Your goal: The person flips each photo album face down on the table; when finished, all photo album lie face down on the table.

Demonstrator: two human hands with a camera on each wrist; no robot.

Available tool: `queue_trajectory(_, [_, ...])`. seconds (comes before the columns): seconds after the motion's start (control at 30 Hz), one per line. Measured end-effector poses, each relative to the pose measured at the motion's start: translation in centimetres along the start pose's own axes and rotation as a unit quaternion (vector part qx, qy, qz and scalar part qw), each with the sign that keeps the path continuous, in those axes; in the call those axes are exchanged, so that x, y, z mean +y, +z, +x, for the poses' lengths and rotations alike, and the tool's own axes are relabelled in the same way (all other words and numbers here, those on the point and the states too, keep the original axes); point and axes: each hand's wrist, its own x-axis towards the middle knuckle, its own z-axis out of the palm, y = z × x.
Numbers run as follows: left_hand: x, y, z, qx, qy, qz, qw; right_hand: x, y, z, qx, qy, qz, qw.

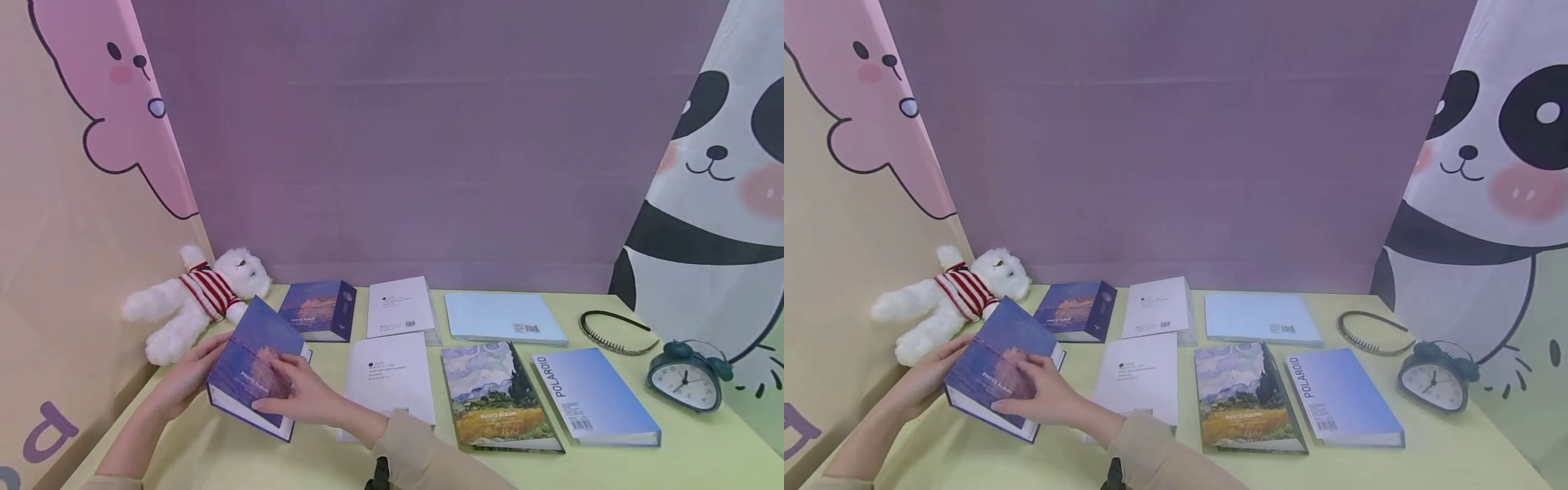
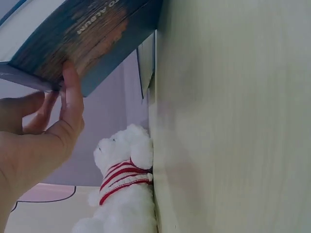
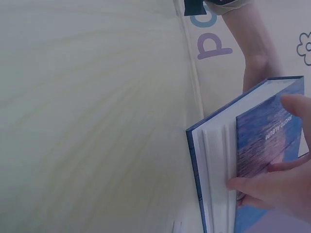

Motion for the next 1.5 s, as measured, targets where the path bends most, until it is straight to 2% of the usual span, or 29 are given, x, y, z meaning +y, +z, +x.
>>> queue_trajectory(0.2, [-0.1, 0.4, 0.2, -0.012, 0.031, -0.026, 0.9991, 0.0, 0.1, 0.2, 0.001, 0.009, 0.076, 0.9971])
queue_trajectory(0.27, [0.0, 0.5, 0.2, -0.014, 0.046, -0.030, 0.9984, -0.1, 0.0, 0.2, 0.003, 0.007, 0.084, 0.9964])
queue_trajectory(0.37, [0.2, 0.8, 0.4, -0.011, 0.064, -0.018, 0.9977, -0.4, -0.3, 0.2, 0.000, 0.000, 0.082, 0.9966])
queue_trajectory(0.5, [0.6, 1.2, 0.6, -0.010, 0.067, 0.018, 0.9975, -0.7, -0.8, 0.1, -0.004, -0.001, 0.089, 0.9960])
queue_trajectory(0.57, [0.7, 1.5, 0.6, -0.012, 0.069, 0.023, 0.9973, -0.9, -0.9, 0.0, 0.009, 0.002, 0.101, 0.9948])
queue_trajectory(0.67, [0.8, 1.9, 0.8, -0.018, 0.074, 0.009, 0.9970, -1.4, -0.9, 0.0, 0.053, -0.003, 0.102, 0.9933])
queue_trajectory(0.77, [0.9, 2.5, 0.9, -0.024, 0.069, -0.001, 0.9973, -1.8, -0.9, -0.2, 0.096, -0.009, 0.107, 0.9896])
queue_trajectory(0.9, [1.0, 3.1, 1.1, -0.035, 0.040, 0.015, 0.9985, -2.4, -1.2, -0.7, 0.121, 0.002, 0.125, 0.9847])
queue_trajectory(1.0, [1.0, 3.4, 1.2, -0.040, 0.021, 0.031, 0.9985, -2.7, -1.5, -1.0, 0.128, 0.015, 0.141, 0.9816])
queue_trajectory(1.33, [-0.1, 3.7, 1.8, -0.076, 0.023, 0.066, 0.9947, -2.5, -2.6, -1.9, 0.127, 0.000, 0.186, 0.9743])
queue_trajectory(1.5, [-0.1, 3.8, 1.8, -0.084, 0.025, 0.091, 0.9920, -2.1, -2.8, -2.5, 0.137, 0.013, 0.213, 0.9674])
